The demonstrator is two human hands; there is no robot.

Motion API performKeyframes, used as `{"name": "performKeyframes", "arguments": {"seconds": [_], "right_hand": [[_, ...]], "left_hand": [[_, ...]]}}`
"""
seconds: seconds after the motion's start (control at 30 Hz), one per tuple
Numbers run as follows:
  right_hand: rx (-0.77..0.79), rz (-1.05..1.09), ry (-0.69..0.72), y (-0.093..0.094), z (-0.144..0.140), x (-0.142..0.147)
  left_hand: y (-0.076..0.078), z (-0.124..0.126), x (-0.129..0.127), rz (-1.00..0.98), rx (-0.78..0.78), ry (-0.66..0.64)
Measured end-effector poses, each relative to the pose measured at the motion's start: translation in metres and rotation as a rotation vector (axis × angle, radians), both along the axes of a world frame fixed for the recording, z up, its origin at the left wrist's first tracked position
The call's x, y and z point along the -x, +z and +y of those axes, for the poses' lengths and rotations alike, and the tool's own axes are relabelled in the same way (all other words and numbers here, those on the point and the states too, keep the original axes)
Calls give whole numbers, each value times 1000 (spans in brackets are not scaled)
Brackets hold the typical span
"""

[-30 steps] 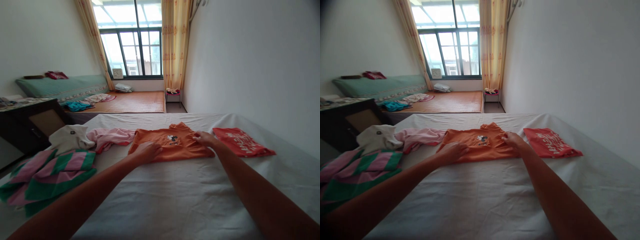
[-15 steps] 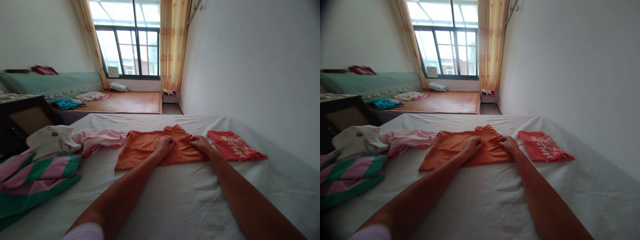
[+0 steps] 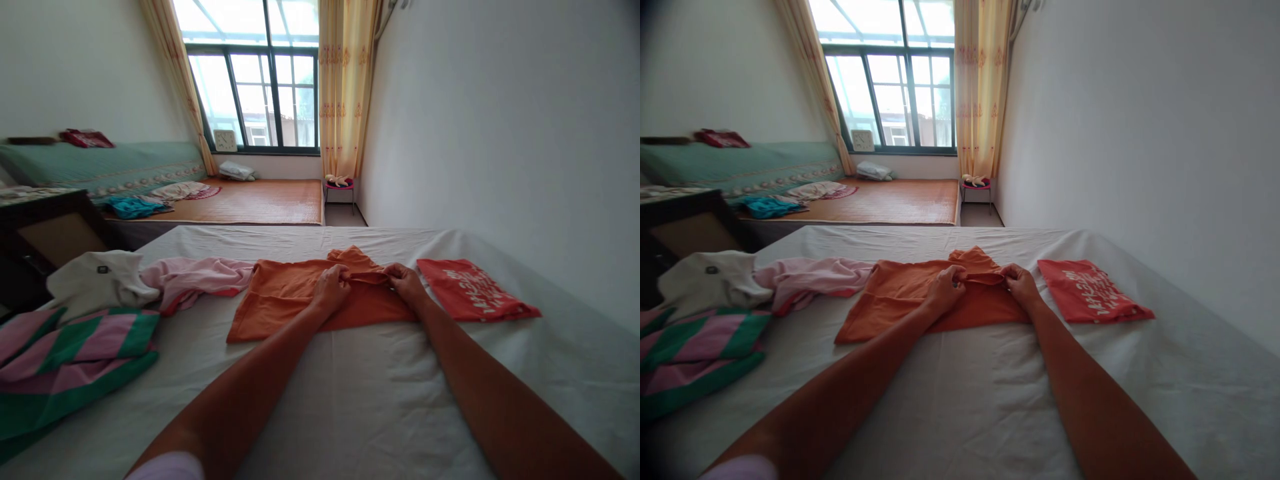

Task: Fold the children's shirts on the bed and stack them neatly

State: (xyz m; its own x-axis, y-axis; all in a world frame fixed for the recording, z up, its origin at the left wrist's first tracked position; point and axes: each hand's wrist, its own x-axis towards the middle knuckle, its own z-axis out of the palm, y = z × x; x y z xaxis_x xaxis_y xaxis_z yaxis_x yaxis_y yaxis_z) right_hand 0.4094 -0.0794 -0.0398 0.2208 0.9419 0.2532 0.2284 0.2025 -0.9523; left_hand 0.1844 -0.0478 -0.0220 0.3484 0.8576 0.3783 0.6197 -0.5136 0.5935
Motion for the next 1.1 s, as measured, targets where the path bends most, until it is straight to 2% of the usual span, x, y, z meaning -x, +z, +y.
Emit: {"name": "performKeyframes", "arguments": {"seconds": [0.17,0.3,0.37,0.47,0.6,0.67,0.77,0.9,1.0,1.1], "right_hand": [[88,-213,-89,-1,-3,-13],[99,-443,-279,12,-10,-14],[41,-511,-303,23,-16,-5],[-51,-590,-159,33,-23,14],[-34,-776,138,26,-24,25],[-7,-832,125,18,-21,20],[17,-863,9,13,-19,9],[-79,-974,-79,20,-25,16],[-139,-1022,14,26,-31,35],[-101,-990,124,23,-32,46]], "left_hand": [[5,-18,7,101,-172,-199],[8,-30,7,210,-156,-301],[10,-33,7,242,-144,-304],[13,-35,7,265,-175,-319],[13,-37,8,298,-215,-350],[12,-37,8,306,-221,-343],[11,-36,9,302,-211,-343],[11,-30,12,276,-160,-344],[12,-16,19,274,-145,-266],[12,8,38,334,-163,-135]]}}
